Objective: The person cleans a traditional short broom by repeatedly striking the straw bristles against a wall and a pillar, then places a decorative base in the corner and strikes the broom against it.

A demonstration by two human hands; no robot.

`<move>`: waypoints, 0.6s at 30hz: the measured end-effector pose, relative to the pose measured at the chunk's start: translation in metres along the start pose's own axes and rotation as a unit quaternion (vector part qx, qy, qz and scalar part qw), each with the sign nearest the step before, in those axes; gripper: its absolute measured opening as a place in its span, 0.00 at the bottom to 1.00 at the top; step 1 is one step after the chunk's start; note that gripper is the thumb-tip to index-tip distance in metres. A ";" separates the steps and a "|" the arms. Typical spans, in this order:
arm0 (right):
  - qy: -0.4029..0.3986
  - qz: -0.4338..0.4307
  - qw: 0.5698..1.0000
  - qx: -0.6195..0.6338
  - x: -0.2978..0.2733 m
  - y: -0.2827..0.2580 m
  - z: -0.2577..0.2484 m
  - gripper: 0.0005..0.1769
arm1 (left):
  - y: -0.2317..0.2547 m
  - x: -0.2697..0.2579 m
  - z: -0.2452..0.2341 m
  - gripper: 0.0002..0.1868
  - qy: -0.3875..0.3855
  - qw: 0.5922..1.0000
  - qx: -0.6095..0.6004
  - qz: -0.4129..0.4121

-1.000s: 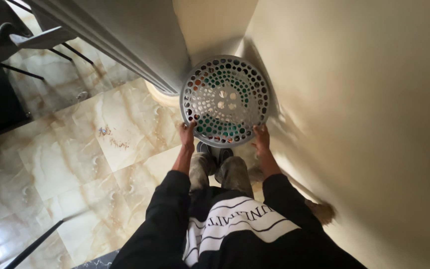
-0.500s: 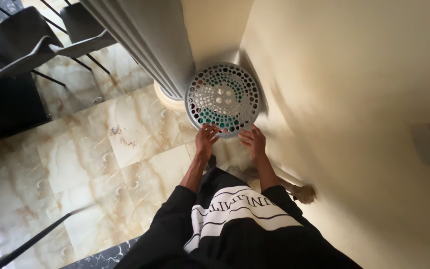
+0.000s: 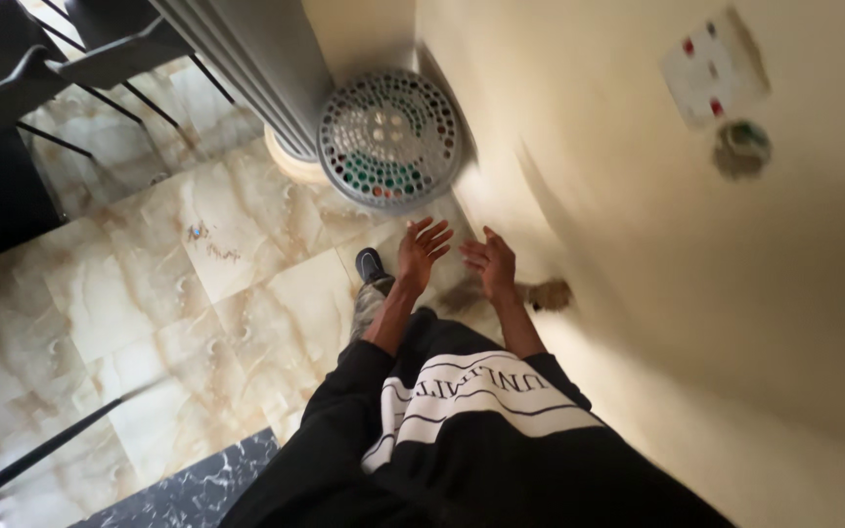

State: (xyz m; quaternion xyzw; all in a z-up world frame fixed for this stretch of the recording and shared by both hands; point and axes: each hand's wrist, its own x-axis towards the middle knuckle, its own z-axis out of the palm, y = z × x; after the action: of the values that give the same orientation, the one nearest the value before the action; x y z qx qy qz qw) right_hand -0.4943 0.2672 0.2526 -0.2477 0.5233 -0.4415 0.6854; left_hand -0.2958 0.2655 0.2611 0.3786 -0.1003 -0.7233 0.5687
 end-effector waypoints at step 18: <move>0.020 -0.016 0.999 0.037 -0.135 0.014 -0.018 0.39 | -0.026 -0.149 0.014 0.12 -0.019 0.993 0.111 0.014</move>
State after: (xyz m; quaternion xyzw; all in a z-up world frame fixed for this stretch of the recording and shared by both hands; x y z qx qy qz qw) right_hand -0.5146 0.3933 0.3028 -0.2214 0.5162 -0.4762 0.6767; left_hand -0.3142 0.4044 0.3206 0.4245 -0.1963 -0.7064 0.5312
